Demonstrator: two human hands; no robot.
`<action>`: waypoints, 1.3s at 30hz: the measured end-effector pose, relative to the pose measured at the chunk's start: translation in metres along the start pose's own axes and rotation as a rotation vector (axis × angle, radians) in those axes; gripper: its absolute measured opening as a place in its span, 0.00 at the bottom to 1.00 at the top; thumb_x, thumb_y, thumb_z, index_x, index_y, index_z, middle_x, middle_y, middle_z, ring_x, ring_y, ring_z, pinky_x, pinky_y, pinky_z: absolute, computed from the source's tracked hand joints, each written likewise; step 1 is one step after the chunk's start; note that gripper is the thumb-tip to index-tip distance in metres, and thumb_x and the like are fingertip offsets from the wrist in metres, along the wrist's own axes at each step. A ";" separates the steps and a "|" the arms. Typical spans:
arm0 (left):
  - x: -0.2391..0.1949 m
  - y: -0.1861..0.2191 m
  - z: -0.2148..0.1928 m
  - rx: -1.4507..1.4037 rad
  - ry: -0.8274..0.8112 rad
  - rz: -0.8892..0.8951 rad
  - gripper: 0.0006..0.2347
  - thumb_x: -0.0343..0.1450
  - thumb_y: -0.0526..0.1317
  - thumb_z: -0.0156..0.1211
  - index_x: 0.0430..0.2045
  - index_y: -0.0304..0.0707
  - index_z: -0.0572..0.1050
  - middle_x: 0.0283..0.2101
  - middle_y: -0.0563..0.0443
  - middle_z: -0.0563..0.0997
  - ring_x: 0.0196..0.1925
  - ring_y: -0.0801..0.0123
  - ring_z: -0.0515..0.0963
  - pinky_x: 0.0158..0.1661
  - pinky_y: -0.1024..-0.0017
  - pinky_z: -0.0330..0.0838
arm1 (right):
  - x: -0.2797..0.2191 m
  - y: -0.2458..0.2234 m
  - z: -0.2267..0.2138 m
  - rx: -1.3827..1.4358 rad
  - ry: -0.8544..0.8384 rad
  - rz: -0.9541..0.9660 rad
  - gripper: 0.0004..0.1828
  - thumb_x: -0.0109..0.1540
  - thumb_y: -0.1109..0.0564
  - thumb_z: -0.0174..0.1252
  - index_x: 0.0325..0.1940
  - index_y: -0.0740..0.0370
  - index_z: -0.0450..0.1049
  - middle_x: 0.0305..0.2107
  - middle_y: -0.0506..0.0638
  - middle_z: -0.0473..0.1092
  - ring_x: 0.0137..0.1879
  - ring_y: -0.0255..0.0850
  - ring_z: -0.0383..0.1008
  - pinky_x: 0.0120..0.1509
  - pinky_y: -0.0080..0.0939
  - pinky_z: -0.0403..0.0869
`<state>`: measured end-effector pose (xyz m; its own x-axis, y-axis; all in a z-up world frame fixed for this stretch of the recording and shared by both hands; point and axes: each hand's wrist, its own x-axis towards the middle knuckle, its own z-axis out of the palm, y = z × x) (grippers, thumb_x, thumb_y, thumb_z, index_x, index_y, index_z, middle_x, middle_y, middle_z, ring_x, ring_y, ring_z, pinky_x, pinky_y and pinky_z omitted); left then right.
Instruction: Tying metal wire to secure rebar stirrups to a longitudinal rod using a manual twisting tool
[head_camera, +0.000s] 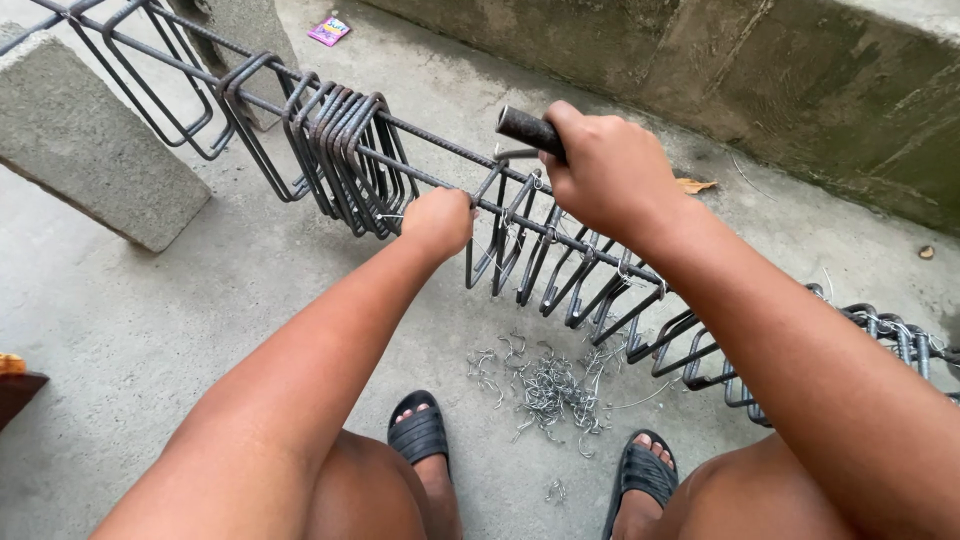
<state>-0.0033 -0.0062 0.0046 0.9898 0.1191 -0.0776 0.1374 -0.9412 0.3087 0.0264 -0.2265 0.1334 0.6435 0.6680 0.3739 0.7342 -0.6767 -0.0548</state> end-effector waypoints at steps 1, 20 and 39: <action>-0.001 0.000 -0.001 0.000 0.001 0.000 0.15 0.75 0.44 0.50 0.37 0.33 0.83 0.37 0.34 0.85 0.45 0.40 0.86 0.47 0.46 0.78 | 0.001 -0.001 0.002 -0.001 0.000 0.000 0.13 0.61 0.52 0.56 0.49 0.55 0.67 0.28 0.58 0.73 0.38 0.67 0.78 0.42 0.69 0.76; -0.003 0.003 0.012 -0.006 0.079 -0.056 0.12 0.75 0.45 0.54 0.36 0.38 0.83 0.38 0.39 0.84 0.39 0.43 0.83 0.43 0.50 0.76 | -0.008 -0.013 -0.018 -0.068 0.147 -0.199 0.05 0.64 0.62 0.59 0.42 0.65 0.70 0.25 0.55 0.77 0.20 0.48 0.73 0.23 0.47 0.71; 0.005 0.004 0.013 0.024 0.109 -0.078 0.14 0.74 0.46 0.57 0.35 0.33 0.83 0.37 0.38 0.84 0.36 0.44 0.84 0.39 0.52 0.78 | -0.007 -0.015 -0.014 -0.245 0.089 -0.178 0.05 0.67 0.59 0.57 0.41 0.63 0.69 0.22 0.53 0.74 0.17 0.47 0.71 0.22 0.48 0.72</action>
<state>0.0014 -0.0133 -0.0067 0.9743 0.2251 0.0032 0.2150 -0.9348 0.2829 0.0076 -0.2258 0.1448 0.4801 0.7603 0.4375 0.7528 -0.6131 0.2395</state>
